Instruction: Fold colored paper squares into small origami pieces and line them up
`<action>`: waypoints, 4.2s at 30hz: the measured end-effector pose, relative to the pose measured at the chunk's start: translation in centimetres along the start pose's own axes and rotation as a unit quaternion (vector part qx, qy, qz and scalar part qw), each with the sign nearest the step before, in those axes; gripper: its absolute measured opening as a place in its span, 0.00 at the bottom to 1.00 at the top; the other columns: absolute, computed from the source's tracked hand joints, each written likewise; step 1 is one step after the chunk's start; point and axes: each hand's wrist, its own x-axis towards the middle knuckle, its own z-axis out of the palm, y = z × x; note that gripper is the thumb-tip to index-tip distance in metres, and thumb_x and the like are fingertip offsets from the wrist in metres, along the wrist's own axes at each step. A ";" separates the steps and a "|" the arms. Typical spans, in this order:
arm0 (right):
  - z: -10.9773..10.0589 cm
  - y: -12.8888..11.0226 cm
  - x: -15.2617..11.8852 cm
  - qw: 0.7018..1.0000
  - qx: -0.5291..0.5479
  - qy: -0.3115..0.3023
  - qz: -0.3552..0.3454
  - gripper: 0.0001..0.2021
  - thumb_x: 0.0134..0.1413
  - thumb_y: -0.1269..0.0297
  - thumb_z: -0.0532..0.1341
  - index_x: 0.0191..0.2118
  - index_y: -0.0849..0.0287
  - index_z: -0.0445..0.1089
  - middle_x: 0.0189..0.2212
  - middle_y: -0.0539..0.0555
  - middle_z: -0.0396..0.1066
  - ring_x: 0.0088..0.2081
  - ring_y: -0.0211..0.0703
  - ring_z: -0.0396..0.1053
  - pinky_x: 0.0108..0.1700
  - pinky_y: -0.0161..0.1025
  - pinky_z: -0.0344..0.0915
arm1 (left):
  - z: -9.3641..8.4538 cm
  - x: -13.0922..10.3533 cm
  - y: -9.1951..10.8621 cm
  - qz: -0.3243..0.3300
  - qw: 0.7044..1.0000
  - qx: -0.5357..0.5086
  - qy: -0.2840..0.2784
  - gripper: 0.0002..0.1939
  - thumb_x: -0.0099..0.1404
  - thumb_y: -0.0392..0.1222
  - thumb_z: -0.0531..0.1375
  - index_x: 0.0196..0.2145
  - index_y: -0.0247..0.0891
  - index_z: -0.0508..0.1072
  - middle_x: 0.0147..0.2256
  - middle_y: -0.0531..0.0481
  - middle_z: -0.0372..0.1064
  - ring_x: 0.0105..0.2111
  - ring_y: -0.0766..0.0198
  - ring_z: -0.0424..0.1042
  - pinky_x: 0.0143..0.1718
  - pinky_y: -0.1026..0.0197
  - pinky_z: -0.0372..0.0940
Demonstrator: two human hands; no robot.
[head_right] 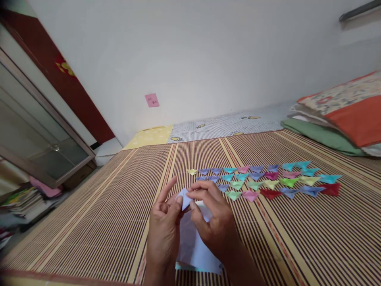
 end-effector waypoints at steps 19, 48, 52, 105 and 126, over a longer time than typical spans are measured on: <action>-1.6 0.0 0.3 0.958 0.155 -0.043 0.237 0.07 0.64 0.61 0.62 0.34 0.56 0.72 0.30 0.49 0.68 0.32 0.40 0.68 0.36 0.38 0.64 | 0.3 -0.3 0.6 -0.045 0.976 0.154 -0.146 0.15 0.61 0.50 0.70 0.31 0.34 0.79 0.27 0.46 0.80 0.27 0.63 0.78 0.32 0.64 0.71; -1.7 -1.0 0.7 0.929 0.209 -0.016 0.304 0.13 0.64 0.56 0.62 0.30 0.56 0.67 0.16 0.43 0.61 0.16 0.33 0.59 0.19 0.32 0.58 | 0.1 -0.8 0.7 -0.023 0.943 0.263 -0.203 0.14 0.71 0.45 0.61 0.29 0.35 0.77 0.25 0.47 0.77 0.26 0.65 0.73 0.31 0.64 0.63; -1.8 -0.6 0.7 0.926 0.219 -0.017 0.307 0.13 0.62 0.56 0.64 0.29 0.57 0.69 0.19 0.46 0.65 0.20 0.35 0.63 0.21 0.32 0.61 | -0.3 -0.8 0.8 -0.012 0.935 0.290 -0.205 0.13 0.70 0.44 0.61 0.30 0.36 0.78 0.27 0.48 0.75 0.30 0.63 0.72 0.36 0.62 0.63; -1.3 -0.3 0.4 0.992 -0.002 -0.124 0.018 0.10 0.60 0.76 0.59 0.43 0.57 0.74 0.41 0.55 0.72 0.45 0.46 0.72 0.46 0.42 0.69 | -2.5 1.7 -0.5 -0.055 0.993 0.097 -0.026 0.16 0.59 0.48 0.69 0.22 0.34 0.76 0.20 0.53 0.67 0.22 0.68 0.62 0.26 0.66 0.59; 0.1 0.3 0.2 0.990 0.066 -0.095 0.075 0.06 0.63 0.73 0.62 0.36 0.57 0.74 0.36 0.51 0.70 0.41 0.42 0.70 0.44 0.39 0.65 | -2.1 1.2 -0.2 0.034 0.973 0.225 -0.032 0.18 0.64 0.49 0.65 0.21 0.36 0.73 0.21 0.56 0.61 0.24 0.68 0.58 0.27 0.64 0.55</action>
